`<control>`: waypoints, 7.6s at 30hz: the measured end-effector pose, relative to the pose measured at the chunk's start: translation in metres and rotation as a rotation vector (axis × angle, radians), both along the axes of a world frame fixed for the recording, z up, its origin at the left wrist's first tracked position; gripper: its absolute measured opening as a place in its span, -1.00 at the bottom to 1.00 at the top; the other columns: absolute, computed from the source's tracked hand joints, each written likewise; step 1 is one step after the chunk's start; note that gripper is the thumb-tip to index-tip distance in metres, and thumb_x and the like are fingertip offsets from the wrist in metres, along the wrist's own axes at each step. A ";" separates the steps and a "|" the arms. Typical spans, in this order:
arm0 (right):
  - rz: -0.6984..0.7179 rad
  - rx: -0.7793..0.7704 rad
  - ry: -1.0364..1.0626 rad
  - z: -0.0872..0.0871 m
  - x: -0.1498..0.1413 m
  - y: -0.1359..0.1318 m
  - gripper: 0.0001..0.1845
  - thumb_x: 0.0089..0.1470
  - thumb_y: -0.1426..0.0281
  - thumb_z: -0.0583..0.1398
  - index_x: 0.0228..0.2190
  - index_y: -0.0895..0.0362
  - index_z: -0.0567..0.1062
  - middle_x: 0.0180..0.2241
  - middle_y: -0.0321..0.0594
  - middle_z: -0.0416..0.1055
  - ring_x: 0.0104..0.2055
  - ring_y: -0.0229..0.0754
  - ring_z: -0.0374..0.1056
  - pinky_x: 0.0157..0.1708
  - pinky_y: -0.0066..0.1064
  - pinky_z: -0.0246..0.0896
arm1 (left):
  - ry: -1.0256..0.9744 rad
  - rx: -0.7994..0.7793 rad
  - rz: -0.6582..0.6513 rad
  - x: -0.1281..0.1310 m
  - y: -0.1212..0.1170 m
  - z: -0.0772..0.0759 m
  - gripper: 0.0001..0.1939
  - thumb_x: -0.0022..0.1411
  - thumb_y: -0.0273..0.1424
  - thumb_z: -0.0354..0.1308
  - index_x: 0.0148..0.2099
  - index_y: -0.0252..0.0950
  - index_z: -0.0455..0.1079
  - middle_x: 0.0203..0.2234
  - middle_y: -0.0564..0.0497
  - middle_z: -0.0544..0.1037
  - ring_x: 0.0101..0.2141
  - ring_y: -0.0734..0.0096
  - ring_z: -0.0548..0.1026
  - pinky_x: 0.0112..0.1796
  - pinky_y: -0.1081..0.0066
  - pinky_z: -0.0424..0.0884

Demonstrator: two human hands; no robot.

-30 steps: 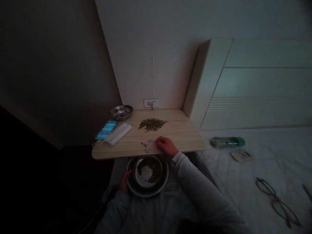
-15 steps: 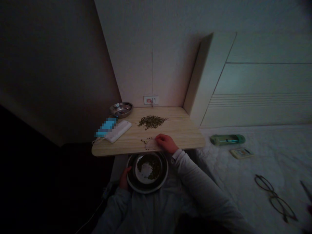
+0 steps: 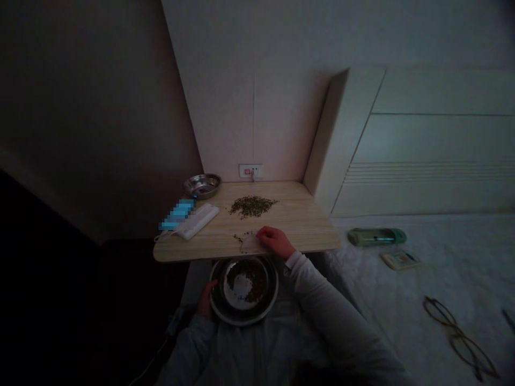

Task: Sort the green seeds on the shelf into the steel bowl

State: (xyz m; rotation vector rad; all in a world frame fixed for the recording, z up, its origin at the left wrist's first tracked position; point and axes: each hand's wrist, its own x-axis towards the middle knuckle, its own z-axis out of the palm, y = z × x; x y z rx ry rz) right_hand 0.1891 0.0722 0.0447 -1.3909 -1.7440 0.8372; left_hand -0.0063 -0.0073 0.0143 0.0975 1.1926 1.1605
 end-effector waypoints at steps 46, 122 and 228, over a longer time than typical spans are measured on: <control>0.050 0.013 -0.058 -0.001 0.000 -0.001 -0.81 -0.18 0.37 0.02 -0.49 0.17 0.38 -0.59 -0.33 0.30 -0.53 -0.36 0.16 -0.49 -0.54 0.01 | -0.023 0.056 -0.001 -0.004 0.001 -0.015 -0.84 -0.11 -0.50 0.02 -0.66 -0.34 0.35 -0.74 0.03 0.46 -0.48 0.34 0.45 -0.32 0.41 0.29; -0.029 0.018 0.001 0.000 -0.006 0.010 -0.77 -0.16 0.37 0.01 -0.43 0.17 0.39 -0.55 -0.29 0.33 -0.48 -0.33 0.21 -0.44 -0.50 0.06 | -0.030 -0.002 0.021 0.001 -0.001 0.000 -0.69 -0.01 -0.54 -0.09 -0.70 -0.36 0.34 -0.77 -0.03 0.46 -0.48 0.33 0.47 -0.31 0.37 0.32; 0.060 0.018 -0.047 -0.003 -0.026 0.014 -0.76 -0.16 0.31 0.03 -0.45 0.16 0.40 -0.58 -0.33 0.32 -0.53 -0.37 0.16 -0.50 -0.54 0.02 | -0.004 0.079 0.101 0.002 0.000 -0.004 -0.73 -0.01 -0.46 -0.07 -0.64 -0.33 0.37 -0.76 0.06 0.45 -0.60 0.46 0.43 -0.33 0.44 0.31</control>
